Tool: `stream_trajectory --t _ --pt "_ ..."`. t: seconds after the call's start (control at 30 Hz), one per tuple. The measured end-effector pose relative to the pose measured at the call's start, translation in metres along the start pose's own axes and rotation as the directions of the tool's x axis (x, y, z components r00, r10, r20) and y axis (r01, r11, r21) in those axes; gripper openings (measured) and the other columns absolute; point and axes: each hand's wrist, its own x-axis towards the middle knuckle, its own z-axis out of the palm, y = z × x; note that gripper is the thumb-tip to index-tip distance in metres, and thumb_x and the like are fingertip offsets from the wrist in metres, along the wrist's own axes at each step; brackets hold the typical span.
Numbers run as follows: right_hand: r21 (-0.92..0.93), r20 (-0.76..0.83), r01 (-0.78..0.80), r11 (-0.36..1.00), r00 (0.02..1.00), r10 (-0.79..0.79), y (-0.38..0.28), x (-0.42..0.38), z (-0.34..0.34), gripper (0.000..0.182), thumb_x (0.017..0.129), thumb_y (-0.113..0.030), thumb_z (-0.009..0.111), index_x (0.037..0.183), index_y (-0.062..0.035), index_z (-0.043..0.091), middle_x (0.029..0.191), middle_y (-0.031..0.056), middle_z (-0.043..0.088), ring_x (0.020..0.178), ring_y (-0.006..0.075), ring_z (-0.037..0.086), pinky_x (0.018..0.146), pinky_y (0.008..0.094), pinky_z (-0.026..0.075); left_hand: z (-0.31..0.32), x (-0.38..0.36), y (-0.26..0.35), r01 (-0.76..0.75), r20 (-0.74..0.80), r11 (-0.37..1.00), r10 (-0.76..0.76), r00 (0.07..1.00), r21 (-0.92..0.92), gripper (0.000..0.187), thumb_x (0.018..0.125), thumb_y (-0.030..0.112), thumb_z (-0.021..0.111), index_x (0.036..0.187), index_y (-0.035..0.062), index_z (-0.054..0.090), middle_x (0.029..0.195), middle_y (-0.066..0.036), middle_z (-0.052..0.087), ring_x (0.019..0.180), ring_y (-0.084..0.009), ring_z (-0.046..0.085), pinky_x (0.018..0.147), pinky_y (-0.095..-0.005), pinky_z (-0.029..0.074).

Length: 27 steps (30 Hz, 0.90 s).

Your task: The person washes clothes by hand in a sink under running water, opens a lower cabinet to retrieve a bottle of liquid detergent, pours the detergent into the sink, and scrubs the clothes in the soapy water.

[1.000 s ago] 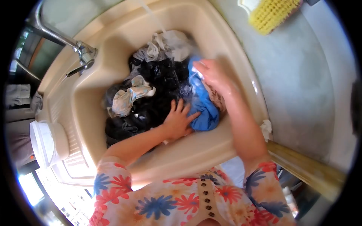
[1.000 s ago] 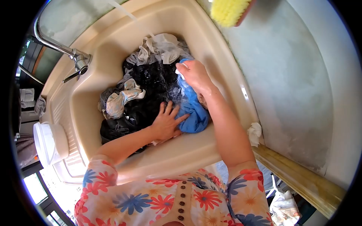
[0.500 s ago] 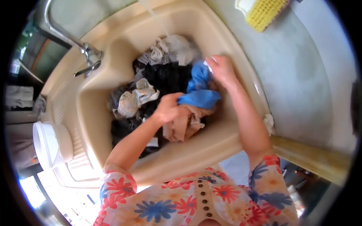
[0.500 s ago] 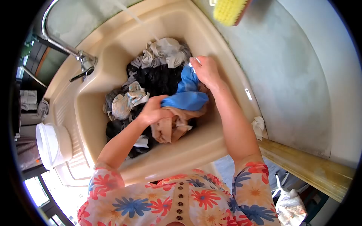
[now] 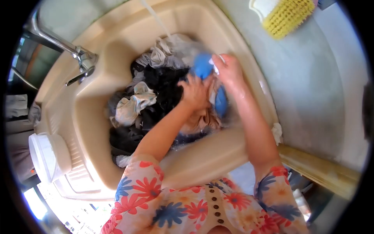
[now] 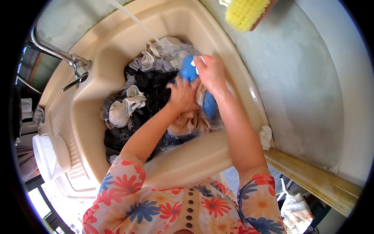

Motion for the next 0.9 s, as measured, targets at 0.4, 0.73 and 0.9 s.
stream_trajectory --t 0.4,0.73,0.9 --pt "0.112 0.178 -0.104 0.988 0.981 0.083 0.002 -0.012 -0.006 0.030 0.087 -0.026 0.053 0.075 0.0006 0.060 0.057 -0.0010 0.048 0.050 0.0083 0.040 0.046 0.0259 0.034 0.048 -0.018 -0.111 0.036 0.018 -0.353 0.054 0.998 -0.935 0.050 0.066 0.004 0.061 0.115 0.0012 0.051 0.100 -0.012 0.061 0.092 -0.0240 0.060 0.079 -0.0351 0.048" --pt "0.292 0.450 -0.379 0.878 0.864 0.224 -0.026 -0.015 0.005 0.025 0.087 -0.025 0.052 0.080 -0.0014 0.058 0.054 -0.0006 0.043 0.041 0.0060 0.035 0.034 0.0219 0.024 0.005 -0.163 -0.090 -0.124 0.171 0.672 0.356 0.919 -0.730 0.057 0.057 0.003 0.057 0.111 0.0180 0.059 0.109 -0.010 0.053 0.105 -0.0318 0.050 0.093 -0.0437 0.038" --pt "0.169 0.508 -0.328 0.930 0.837 0.203 -0.027 0.030 0.041 0.026 0.086 -0.027 0.054 0.081 -0.0020 0.058 0.055 0.0000 0.042 0.041 0.0078 0.035 0.034 0.0232 0.024 0.043 -0.117 -0.008 -0.309 0.126 0.908 0.354 0.927 -0.283 0.054 0.062 0.017 0.060 0.115 0.0248 0.057 0.116 -0.010 0.048 0.116 -0.0292 0.039 0.090 -0.0488 0.032"
